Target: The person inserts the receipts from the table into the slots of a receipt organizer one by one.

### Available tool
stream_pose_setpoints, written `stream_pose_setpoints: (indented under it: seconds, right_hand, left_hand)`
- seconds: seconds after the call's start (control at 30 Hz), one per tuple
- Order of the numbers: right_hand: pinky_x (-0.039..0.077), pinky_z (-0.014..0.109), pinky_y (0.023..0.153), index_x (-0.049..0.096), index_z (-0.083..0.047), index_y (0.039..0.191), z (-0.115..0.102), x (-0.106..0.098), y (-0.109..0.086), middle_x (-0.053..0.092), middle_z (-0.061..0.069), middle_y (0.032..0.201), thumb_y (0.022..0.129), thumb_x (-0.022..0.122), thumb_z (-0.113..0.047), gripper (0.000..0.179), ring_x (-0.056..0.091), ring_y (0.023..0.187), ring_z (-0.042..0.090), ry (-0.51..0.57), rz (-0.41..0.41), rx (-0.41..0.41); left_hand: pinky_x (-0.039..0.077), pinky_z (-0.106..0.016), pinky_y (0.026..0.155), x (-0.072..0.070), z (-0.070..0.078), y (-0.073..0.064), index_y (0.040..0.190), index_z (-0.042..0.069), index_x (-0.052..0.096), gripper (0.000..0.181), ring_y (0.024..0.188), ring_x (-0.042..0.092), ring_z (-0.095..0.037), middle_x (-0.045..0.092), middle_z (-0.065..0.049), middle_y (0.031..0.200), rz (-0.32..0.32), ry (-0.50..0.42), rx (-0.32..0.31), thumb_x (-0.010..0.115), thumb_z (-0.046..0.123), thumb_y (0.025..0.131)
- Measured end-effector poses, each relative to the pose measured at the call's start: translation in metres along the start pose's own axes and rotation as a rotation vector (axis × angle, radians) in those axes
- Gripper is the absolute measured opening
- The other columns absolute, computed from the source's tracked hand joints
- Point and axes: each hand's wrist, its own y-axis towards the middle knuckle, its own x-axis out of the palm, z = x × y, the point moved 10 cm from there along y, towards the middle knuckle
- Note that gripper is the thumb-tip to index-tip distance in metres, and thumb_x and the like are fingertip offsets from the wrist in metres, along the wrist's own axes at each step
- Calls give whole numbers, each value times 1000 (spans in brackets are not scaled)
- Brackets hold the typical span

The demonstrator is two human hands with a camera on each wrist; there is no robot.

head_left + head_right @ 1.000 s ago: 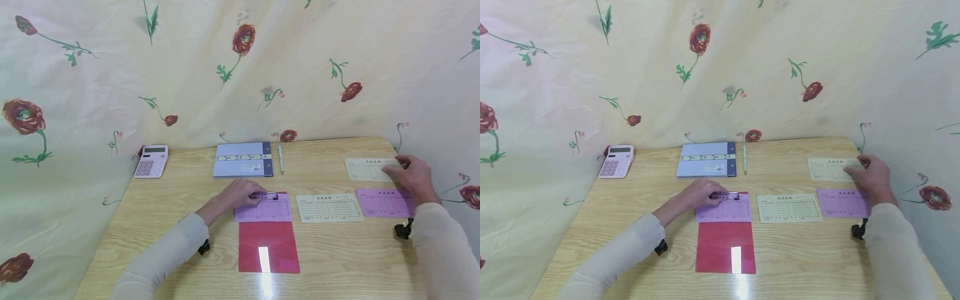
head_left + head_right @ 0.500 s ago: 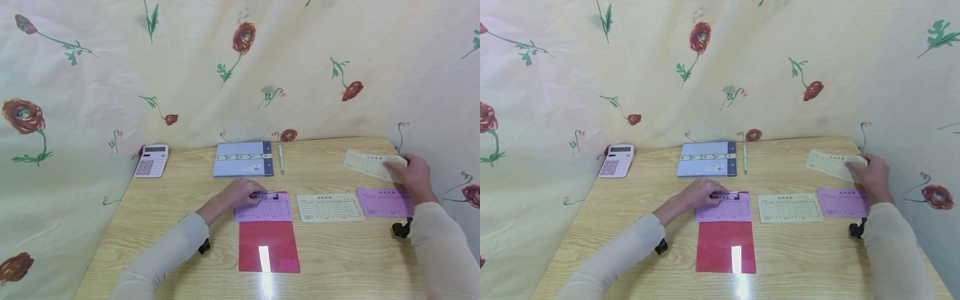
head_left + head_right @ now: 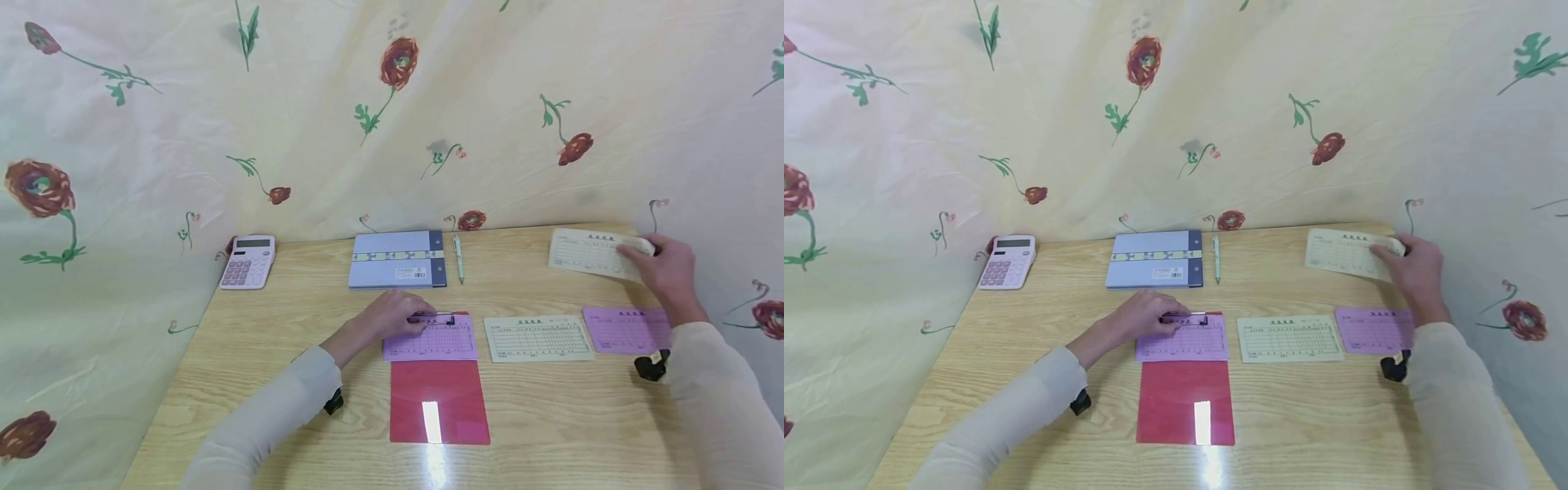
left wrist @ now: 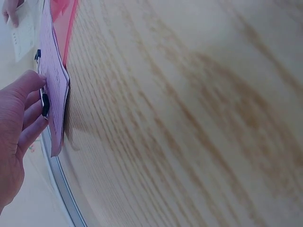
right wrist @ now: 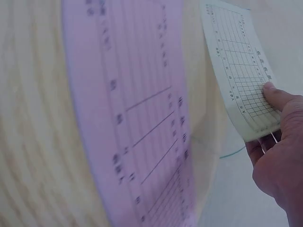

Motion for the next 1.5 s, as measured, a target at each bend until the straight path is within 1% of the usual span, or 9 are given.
stream_pose_setpoints:
  seconds: [0.13,0.23,0.47,0.63,0.73,0.87,1.0,1.23,1.5]
  right_hand:
    - [39,23,54,67,11,130,-14,-1,2,67,17,94,101,73,-39,58,48,71,11,2,31,-42]
    - [37,24,52,70,10,127,-26,-2,2,62,7,81,100,74,-39,56,45,66,9,7,40,-70]
    - [37,20,53,73,8,124,-56,-4,0,55,-22,73,96,80,-36,52,45,66,2,63,74,-137]
    - [35,21,53,74,6,119,-75,-4,-6,55,-18,72,94,83,-36,50,44,68,6,122,79,-176]
    - [35,20,53,74,4,116,-85,-2,-9,57,-24,73,92,85,-35,47,44,68,7,179,73,-200]
    - [34,21,52,74,3,114,-100,3,-13,61,-26,78,92,86,-29,42,43,66,8,247,57,-240]
    - [36,20,52,74,2,115,-116,10,-17,63,-28,82,92,86,-24,36,46,65,6,272,26,-279]
    - [44,19,48,75,4,112,-156,26,-32,69,-24,80,92,85,-13,28,55,57,1,329,-90,-349]
    - [42,23,48,77,-1,108,-203,47,-64,73,0,77,93,83,-8,18,56,58,7,335,-290,-454]
  left_hand:
    - [44,-16,68,0,-1,0,125,15,79,31,78,60,-2,79,3,114,-5,-5,-6,81,18,94]
    - [44,-16,68,0,-1,0,125,14,79,31,78,60,-2,79,3,114,-4,-11,-7,81,18,94]
    - [43,-16,66,0,-1,0,125,15,80,31,77,59,-2,79,4,114,2,-14,-3,81,18,94]
    - [44,-16,68,0,-1,0,125,14,80,30,80,61,-2,79,3,116,9,-20,5,81,18,95]
    - [46,-15,71,0,-1,-1,124,14,80,30,84,65,-2,79,3,115,22,-30,17,81,18,95]
    - [51,-16,81,0,-2,-3,126,15,79,30,94,71,-6,79,3,116,30,-35,22,81,19,96]
    - [51,-19,92,2,-7,-6,130,18,77,32,107,72,-8,78,4,120,26,-64,-14,79,23,98]
    - [50,-22,99,1,-12,-8,133,18,75,35,117,69,-7,75,5,127,32,-140,-52,78,22,99]
    - [49,-23,103,-1,-12,-9,136,16,73,38,121,68,-9,74,3,132,23,-174,-64,79,21,98]
